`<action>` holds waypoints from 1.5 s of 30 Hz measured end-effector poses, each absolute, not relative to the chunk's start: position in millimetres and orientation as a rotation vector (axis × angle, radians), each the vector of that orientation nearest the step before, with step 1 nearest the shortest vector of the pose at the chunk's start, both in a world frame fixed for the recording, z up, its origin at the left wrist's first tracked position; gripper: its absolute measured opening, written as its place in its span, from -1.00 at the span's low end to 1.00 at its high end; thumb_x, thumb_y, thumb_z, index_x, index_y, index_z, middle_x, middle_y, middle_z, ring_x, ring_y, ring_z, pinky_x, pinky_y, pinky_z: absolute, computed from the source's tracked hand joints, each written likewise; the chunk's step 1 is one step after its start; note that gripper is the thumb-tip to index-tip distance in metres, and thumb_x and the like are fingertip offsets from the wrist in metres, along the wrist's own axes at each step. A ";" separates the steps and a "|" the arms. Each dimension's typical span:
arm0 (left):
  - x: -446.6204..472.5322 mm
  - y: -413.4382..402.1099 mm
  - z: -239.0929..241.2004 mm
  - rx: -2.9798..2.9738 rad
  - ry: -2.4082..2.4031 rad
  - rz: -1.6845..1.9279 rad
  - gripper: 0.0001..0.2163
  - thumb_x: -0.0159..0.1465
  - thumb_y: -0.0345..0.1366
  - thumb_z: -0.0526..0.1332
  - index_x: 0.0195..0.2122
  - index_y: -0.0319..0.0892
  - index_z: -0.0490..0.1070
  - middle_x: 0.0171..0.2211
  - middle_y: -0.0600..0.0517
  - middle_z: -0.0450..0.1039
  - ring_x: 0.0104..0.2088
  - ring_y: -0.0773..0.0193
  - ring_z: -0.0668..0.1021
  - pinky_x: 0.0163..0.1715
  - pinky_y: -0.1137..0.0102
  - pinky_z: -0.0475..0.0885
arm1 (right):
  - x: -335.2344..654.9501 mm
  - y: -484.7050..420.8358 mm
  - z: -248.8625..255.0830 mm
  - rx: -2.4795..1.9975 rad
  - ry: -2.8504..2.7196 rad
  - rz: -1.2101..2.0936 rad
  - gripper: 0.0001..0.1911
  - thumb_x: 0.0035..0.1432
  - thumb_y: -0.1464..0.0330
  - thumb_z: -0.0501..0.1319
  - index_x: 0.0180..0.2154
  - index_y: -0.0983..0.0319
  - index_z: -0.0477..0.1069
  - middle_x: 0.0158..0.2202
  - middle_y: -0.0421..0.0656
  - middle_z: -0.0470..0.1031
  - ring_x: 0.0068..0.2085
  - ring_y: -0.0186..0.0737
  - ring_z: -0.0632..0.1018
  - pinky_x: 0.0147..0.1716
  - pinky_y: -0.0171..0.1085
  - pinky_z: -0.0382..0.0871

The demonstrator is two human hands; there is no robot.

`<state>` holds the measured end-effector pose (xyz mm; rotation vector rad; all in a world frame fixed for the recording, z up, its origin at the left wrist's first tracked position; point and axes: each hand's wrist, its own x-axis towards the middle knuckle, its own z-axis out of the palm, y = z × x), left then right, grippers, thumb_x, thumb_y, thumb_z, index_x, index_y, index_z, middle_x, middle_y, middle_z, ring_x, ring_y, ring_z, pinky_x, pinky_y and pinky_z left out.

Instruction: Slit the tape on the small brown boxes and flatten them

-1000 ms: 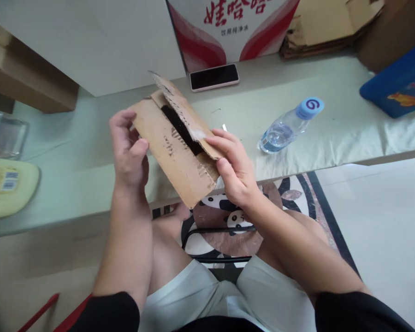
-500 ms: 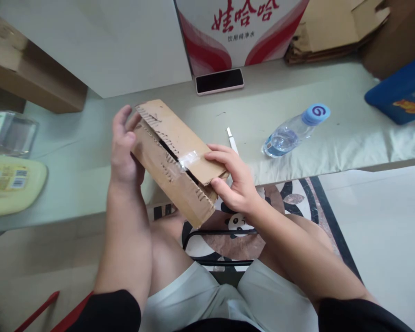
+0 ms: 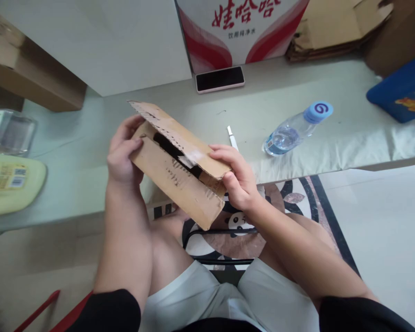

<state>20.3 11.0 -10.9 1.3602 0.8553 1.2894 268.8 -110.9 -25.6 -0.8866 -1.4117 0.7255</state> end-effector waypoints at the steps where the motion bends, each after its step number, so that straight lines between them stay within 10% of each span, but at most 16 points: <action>1: 19.6 11.4 -11.3 1.366 0.823 1.293 -0.55 0.07 -0.07 0.44 0.01 0.05 0.61 0.05 0.04 0.59 0.21 -0.11 0.52 0.36 -0.03 0.31 | 268.2 -110.8 -25.9 -0.886 -1.408 0.718 -0.60 0.43 0.06 0.00 0.13 0.01 0.43 0.17 -0.11 0.48 0.24 -0.03 0.47 0.26 0.06 0.38; 8: 15.3 11.1 -7.9 1.339 0.614 1.048 -0.31 0.10 -0.17 0.42 0.29 0.27 0.34 0.39 0.18 0.27 0.45 -0.20 0.22 0.46 -0.15 0.10 | 267.4 -108.6 -30.0 -0.906 -1.270 0.699 -0.60 0.44 0.03 -0.01 0.07 0.03 0.44 0.07 -0.15 0.56 0.15 -0.07 0.57 0.21 0.05 0.46; 22: 29.4 9.0 -8.6 1.463 0.779 1.262 -0.50 0.19 0.01 0.37 0.18 0.26 0.42 0.28 0.12 0.41 0.39 -0.11 0.33 0.42 -0.05 0.22 | 287.6 -110.7 -9.7 -1.159 -1.445 0.594 -0.78 0.31 0.19 0.05 -0.20 0.09 0.44 0.16 -0.11 0.48 0.23 0.05 0.50 0.24 0.14 0.38; 31: 38.8 3.3 -9.1 1.602 0.824 1.449 -0.80 0.24 -0.06 0.35 -0.29 -0.05 0.64 0.14 0.07 0.54 0.28 -0.11 0.45 0.40 -0.14 0.20 | 287.0 -108.9 0.8 -1.145 -1.492 0.618 -0.76 0.27 0.17 0.16 -0.37 0.15 0.42 0.06 -0.08 0.56 0.09 0.00 0.55 0.13 0.06 0.43; 45: 42.1 2.0 -7.9 1.508 0.885 1.440 -0.91 0.17 -0.20 0.36 -0.32 0.02 0.65 0.13 0.09 0.54 0.29 -0.10 0.44 0.42 -0.13 0.20 | 283.2 -123.1 43.1 -1.212 -1.887 0.402 -0.73 0.23 0.32 0.21 -0.07 0.07 0.62 0.12 -0.07 0.54 0.22 0.11 0.49 0.31 0.25 0.32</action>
